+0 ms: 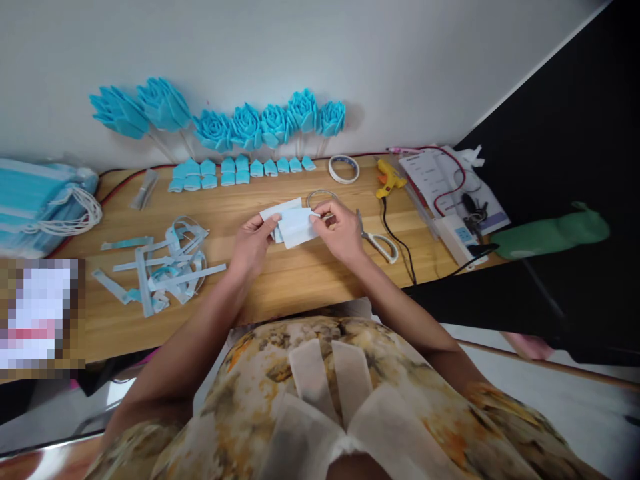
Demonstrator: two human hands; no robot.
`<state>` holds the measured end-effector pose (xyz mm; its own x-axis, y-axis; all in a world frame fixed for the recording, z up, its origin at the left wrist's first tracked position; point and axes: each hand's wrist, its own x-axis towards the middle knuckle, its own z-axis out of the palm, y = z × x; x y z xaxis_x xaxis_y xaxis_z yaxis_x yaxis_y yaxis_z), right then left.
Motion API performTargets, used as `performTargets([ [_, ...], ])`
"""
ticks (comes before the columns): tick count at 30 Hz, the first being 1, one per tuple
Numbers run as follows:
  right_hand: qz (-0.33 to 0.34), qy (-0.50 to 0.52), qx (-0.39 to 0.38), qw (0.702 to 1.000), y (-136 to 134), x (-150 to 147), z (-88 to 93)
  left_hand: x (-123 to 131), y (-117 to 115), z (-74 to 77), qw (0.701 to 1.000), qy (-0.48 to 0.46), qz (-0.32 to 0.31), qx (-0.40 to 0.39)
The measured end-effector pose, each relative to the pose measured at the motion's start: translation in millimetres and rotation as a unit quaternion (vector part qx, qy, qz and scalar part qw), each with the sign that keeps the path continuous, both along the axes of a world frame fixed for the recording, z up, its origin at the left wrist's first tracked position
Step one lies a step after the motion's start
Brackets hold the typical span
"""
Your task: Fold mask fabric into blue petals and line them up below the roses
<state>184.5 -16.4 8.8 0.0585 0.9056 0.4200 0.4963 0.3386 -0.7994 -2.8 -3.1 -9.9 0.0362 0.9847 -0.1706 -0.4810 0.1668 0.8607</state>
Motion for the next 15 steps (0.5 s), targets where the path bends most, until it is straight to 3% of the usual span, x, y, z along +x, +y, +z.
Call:
performTargets([
  [5,-0.004,-0.053,0.058,0.997,-0.8,2.8,0.8,-0.7,0.5,-0.8,1.000,-0.003,-0.005,0.002],
  [11,0.038,-0.226,0.138,0.964,-6.3,5.2,3.0,-1.6,1.6,-2.9,0.999,0.037,0.038,-0.009],
  [15,0.083,-0.198,0.120,0.969,-6.4,3.8,1.2,-1.3,1.9,-3.9,0.997,0.059,0.048,-0.001],
])
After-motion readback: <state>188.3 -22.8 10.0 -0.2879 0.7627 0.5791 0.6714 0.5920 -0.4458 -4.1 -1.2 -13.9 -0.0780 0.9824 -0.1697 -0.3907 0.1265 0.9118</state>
